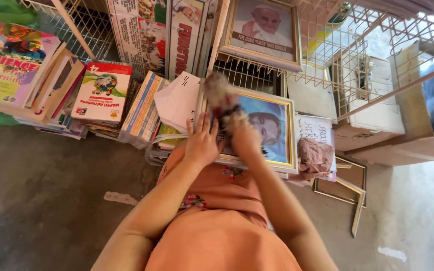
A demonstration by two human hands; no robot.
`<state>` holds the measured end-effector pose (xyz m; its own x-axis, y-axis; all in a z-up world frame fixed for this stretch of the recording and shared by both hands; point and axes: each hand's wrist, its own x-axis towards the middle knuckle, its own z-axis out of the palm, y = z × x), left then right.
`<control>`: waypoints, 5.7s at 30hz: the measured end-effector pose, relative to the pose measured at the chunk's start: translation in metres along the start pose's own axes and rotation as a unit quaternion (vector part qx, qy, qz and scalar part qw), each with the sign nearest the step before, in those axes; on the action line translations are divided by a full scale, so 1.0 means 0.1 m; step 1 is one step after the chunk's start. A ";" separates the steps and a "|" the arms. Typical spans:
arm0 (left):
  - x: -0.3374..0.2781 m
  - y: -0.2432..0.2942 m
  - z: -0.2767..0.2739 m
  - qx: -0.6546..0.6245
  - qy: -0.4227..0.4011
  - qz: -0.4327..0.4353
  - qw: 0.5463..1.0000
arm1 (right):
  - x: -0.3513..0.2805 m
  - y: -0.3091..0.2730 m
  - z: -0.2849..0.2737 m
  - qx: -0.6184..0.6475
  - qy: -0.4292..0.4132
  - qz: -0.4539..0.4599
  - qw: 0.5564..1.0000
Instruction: Sorting through and dusting a pile of books and framed pictures on the floor
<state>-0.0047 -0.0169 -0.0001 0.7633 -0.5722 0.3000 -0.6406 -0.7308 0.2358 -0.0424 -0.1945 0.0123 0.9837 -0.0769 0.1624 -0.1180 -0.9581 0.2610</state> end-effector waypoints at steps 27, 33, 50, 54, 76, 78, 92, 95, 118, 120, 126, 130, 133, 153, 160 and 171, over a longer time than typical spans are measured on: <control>0.00 0.06 -0.13 -0.029 -0.005 -0.002 1.000 | -1.78 1.97 -1.62 0.189 -0.209 0.379 0.882; 0.00 0.08 -0.17 -0.029 0.035 -0.060 0.997 | -1.02 1.71 0.59 -0.149 0.043 0.127 0.980; 0.03 0.03 -0.08 -0.040 0.073 -0.051 0.995 | 0.21 0.42 0.25 0.140 -0.112 0.158 0.971; -0.02 0.06 -0.07 -0.053 0.081 -0.059 0.994 | 0.30 0.07 0.17 0.156 -0.063 0.033 0.985; -0.09 -0.02 -0.35 -0.141 0.262 0.001 0.955 | -0.83 0.51 -0.91 0.338 -0.122 -0.190 0.914; -0.10 0.00 -0.33 -0.140 0.225 0.008 0.964 | -1.21 0.69 -0.71 0.322 -0.127 -0.171 0.923; 0.00 0.07 -0.28 -0.066 0.103 -0.046 0.991 | -2.43 1.27 -0.47 0.065 -0.075 0.302 0.948; -0.01 0.03 -0.20 -0.100 0.143 -0.057 0.983 | -1.76 0.18 -0.81 0.052 0.015 0.044 0.998; 0.05 0.01 -0.17 -0.056 -0.028 -0.134 0.989 | -0.58 0.37 0.25 -0.094 0.006 0.176 0.980; 0.03 -0.04 -0.08 -0.080 -0.063 -0.135 0.986 | -0.30 -0.15 0.21 0.044 0.064 0.106 0.991; -0.04 0.06 -0.27 -0.061 -0.042 -0.132 0.989 | 0.08 0.04 0.76 0.071 0.021 0.069 0.995; 0.01 0.02 -0.17 -0.053 -0.001 -0.113 0.992 | -0.08 0.97 1.00 0.112 -0.044 0.255 0.959; 0.02 0.02 -0.17 -0.053 -0.011 -0.125 0.991 | 0.11 0.70 0.25 0.074 -0.102 0.285 0.950; 0.08 0.12 -0.47 -0.069 -0.125 -0.175 0.974 | -0.80 1.45 0.10 0.097 -0.203 0.310 0.924; 0.07 0.11 -0.51 -0.083 -0.118 -0.170 0.975 | -2.20 1.34 -0.50 0.123 -0.235 0.251 0.931; -0.02 0.00 -0.07 -0.038 0.014 -0.117 0.992 | -2.11 2.41 -1.11 0.079 -0.183 0.393 0.898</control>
<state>-0.0066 -0.0127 0.0061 0.8899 -0.3792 0.2537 -0.4515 -0.8112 0.3715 -0.2938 -0.3786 0.1467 0.5878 -0.8035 -0.0937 -0.8024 -0.5939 0.0592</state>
